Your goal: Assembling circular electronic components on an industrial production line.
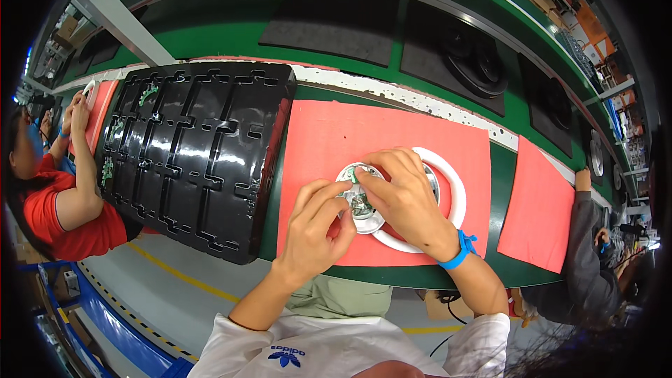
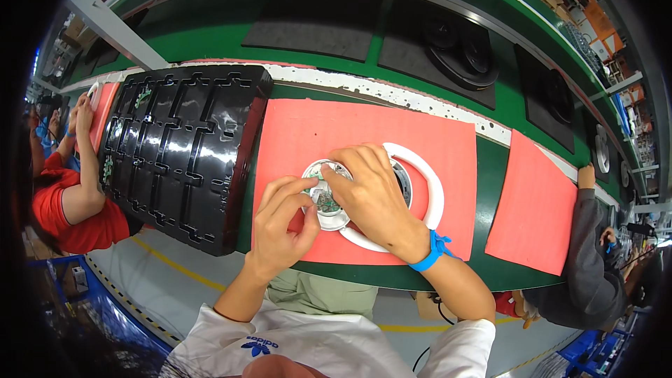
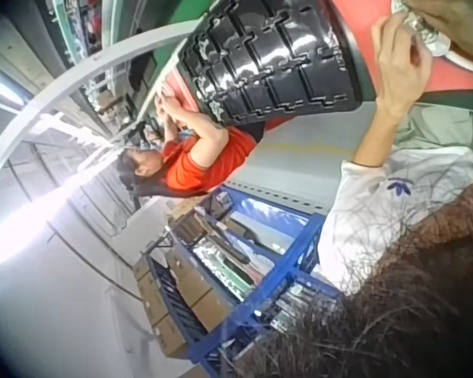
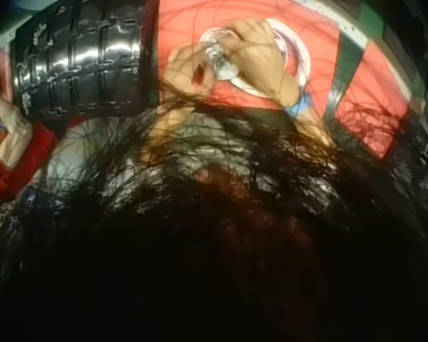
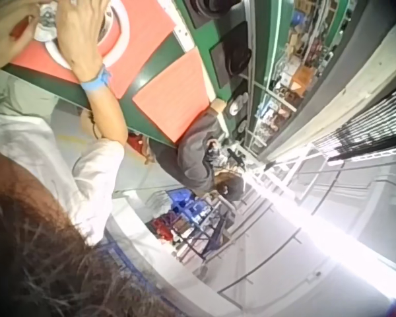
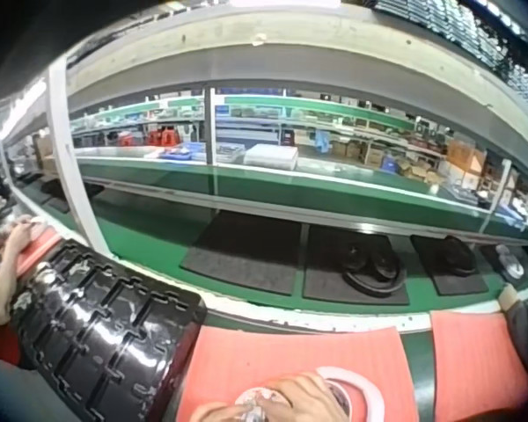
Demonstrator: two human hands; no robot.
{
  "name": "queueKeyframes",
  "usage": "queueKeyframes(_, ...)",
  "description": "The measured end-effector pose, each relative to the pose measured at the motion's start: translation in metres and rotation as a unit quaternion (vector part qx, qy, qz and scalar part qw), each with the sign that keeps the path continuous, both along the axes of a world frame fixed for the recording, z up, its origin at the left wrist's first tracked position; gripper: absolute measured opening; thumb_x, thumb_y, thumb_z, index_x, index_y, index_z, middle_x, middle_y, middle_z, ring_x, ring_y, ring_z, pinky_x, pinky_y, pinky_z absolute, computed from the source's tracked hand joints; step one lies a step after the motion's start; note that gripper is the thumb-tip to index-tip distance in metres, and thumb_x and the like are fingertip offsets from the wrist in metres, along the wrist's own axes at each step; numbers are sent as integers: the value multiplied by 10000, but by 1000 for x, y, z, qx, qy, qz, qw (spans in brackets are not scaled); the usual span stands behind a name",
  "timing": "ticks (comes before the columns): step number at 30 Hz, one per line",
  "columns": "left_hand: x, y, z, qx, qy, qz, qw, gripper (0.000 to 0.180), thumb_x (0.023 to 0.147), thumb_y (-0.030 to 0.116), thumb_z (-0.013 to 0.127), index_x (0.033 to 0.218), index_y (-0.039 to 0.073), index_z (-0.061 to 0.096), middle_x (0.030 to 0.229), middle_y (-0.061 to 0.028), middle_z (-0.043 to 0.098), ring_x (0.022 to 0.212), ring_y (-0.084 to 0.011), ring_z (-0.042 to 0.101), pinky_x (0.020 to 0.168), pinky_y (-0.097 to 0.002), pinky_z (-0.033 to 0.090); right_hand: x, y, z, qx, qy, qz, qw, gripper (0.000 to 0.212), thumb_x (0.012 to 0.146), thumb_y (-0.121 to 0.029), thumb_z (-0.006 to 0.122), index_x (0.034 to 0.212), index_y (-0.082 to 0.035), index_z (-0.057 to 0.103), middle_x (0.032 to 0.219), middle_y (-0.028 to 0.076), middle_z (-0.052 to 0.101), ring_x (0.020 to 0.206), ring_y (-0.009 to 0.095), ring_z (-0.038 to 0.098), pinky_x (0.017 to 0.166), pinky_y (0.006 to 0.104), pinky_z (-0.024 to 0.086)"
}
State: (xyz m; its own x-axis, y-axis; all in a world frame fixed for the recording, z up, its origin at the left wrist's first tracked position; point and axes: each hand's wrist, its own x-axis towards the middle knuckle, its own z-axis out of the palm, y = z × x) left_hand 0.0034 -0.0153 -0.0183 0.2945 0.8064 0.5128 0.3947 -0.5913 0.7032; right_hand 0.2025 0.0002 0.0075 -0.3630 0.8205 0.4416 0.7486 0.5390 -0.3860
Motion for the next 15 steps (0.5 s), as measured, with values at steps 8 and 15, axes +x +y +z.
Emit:
queueKeyframes(8, -3, 1, -4, -3, 34, -6, 999, 160, 805, -56, 719, 943, -30, 643, 1173, -205, 730, 1057, -408, 659, 871, -464, 566, 0, 7, 1, -66, 29, 8, 997, 301, 781, -3, 814, 1078, -49, 814, 1116, 91, 696, 975, 272, 635, 891, 409, 499)
queueKeyframes(15, 1, 1, 0, -2, 42, -1, 999, 140, 780, -67, 693, 888, -10, 626, 1168, -186, 757, 1050, -399, 673, 853, -447, 569, -3, 6, 1, -62, 26, -18, 998, 281, 790, -12, 810, 1068, -57, 821, 1067, 84, 699, 900, 251, 623, 873, 405, 494)
